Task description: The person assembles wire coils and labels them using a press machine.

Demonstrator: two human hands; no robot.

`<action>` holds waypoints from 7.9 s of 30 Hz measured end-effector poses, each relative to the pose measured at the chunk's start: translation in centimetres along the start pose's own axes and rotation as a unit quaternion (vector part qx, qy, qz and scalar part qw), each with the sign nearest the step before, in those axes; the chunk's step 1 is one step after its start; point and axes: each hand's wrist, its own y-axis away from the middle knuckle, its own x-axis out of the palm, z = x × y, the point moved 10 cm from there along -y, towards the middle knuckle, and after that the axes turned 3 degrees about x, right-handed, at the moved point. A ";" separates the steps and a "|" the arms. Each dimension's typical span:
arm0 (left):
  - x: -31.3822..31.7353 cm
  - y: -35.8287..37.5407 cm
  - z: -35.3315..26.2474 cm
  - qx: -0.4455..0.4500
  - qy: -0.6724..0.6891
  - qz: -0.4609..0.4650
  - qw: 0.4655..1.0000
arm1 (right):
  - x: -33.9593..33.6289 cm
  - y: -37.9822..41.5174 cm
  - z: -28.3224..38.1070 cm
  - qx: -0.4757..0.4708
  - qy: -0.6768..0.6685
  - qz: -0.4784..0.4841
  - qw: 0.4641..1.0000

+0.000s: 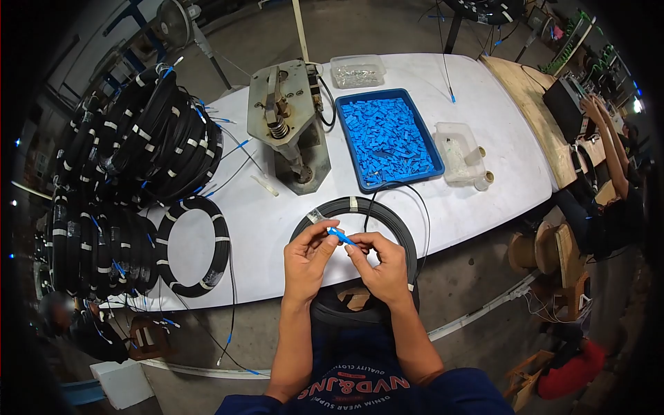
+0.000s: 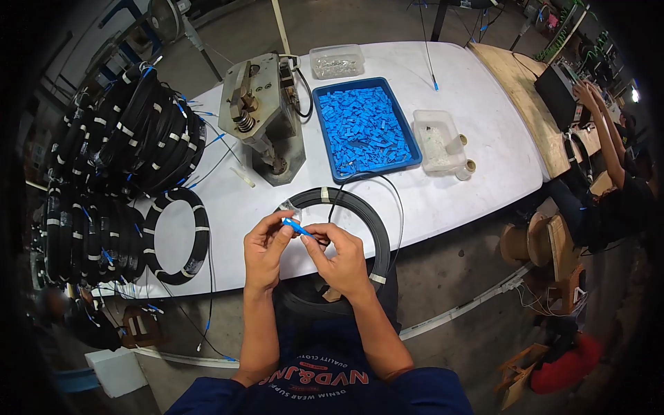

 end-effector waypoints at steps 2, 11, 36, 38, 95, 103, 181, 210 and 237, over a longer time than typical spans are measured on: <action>0.2 -0.2 0.3 -0.002 -0.013 0.011 1.000 | -0.2 -0.1 0.1 0.002 0.014 -0.010 1.000; 0.7 -0.3 -0.6 -0.005 -0.018 0.015 1.000 | -0.5 -0.4 1.0 -0.005 -0.008 -0.027 1.000; 1.1 -0.4 -0.4 0.004 -0.071 0.049 0.996 | -2.1 -0.1 3.8 -0.082 0.071 -0.017 0.994; 1.2 -0.4 -0.2 -0.009 -0.058 0.051 0.997 | -2.3 -0.2 3.7 -0.067 0.068 -0.038 0.995; 21.6 -7.1 16.7 -0.135 -0.022 0.176 0.975 | -20.6 -0.9 -12.1 0.158 -0.013 -0.251 0.955; 22.4 -8.0 24.2 -0.300 0.085 0.158 0.937 | -22.6 -5.4 -15.3 0.212 0.105 -0.069 0.969; 22.0 -13.7 23.0 -0.162 -0.046 0.200 0.965 | -23.9 -19.2 -19.1 0.094 0.375 0.109 0.916; 19.6 -10.6 20.4 -0.189 0.037 0.189 0.963 | -21.2 -5.3 -16.6 0.150 -0.246 -0.265 0.920; 18.3 -12.5 20.3 -0.097 -0.133 0.208 0.964 | -23.2 -8.6 -13.8 0.114 0.101 -0.157 0.976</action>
